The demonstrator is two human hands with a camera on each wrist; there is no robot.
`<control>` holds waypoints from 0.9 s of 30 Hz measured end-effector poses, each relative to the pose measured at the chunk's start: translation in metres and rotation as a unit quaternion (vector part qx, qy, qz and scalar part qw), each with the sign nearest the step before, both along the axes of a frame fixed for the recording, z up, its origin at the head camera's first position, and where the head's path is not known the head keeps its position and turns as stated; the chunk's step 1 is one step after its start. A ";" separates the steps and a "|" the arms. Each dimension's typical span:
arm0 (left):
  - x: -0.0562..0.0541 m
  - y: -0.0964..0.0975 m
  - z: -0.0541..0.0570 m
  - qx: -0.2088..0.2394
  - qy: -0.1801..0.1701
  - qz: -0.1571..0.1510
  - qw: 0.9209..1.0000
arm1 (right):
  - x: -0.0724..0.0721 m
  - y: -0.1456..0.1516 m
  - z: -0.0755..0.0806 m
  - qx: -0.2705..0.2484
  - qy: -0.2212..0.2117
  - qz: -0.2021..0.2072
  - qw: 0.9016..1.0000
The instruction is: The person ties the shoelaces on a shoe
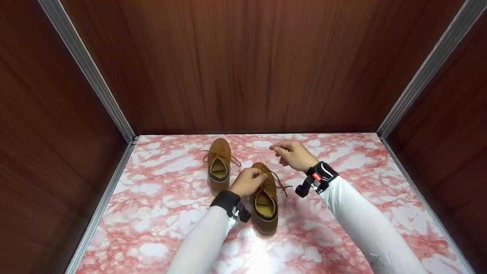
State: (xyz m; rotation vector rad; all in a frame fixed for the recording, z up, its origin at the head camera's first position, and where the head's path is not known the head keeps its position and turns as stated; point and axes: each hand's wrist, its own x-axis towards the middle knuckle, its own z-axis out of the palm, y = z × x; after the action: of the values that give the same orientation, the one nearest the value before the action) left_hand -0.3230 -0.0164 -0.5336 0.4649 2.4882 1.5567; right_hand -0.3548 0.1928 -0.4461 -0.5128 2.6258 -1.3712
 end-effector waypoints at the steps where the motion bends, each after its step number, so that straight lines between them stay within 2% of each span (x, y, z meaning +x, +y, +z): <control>1: 0.000 0.000 0.000 0.006 -0.003 0.001 1.000 | 0.000 0.003 -0.002 -0.001 -0.002 -0.005 1.000; 10: 0.001 -0.001 -0.001 0.040 -0.019 0.016 0.999 | -0.002 0.024 -0.023 0.005 -0.013 -0.032 0.999; 16: 0.002 0.001 -0.002 0.059 -0.027 0.026 0.998 | 0.003 0.035 -0.044 0.016 -0.021 -0.035 0.999; 21: 0.002 0.002 -0.005 0.075 -0.038 0.032 0.996 | 0.009 0.039 -0.067 0.023 -0.028 -0.007 0.999; 27: 0.001 0.003 -0.008 0.071 -0.031 0.032 0.996 | 0.019 0.036 -0.086 0.049 -0.031 0.058 0.997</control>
State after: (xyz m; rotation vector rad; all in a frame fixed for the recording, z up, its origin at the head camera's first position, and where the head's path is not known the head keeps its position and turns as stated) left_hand -0.3224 -0.0138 -0.5414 0.3534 2.3790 1.7530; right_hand -0.3361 0.2289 -0.5319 -0.5881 2.5545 -1.1994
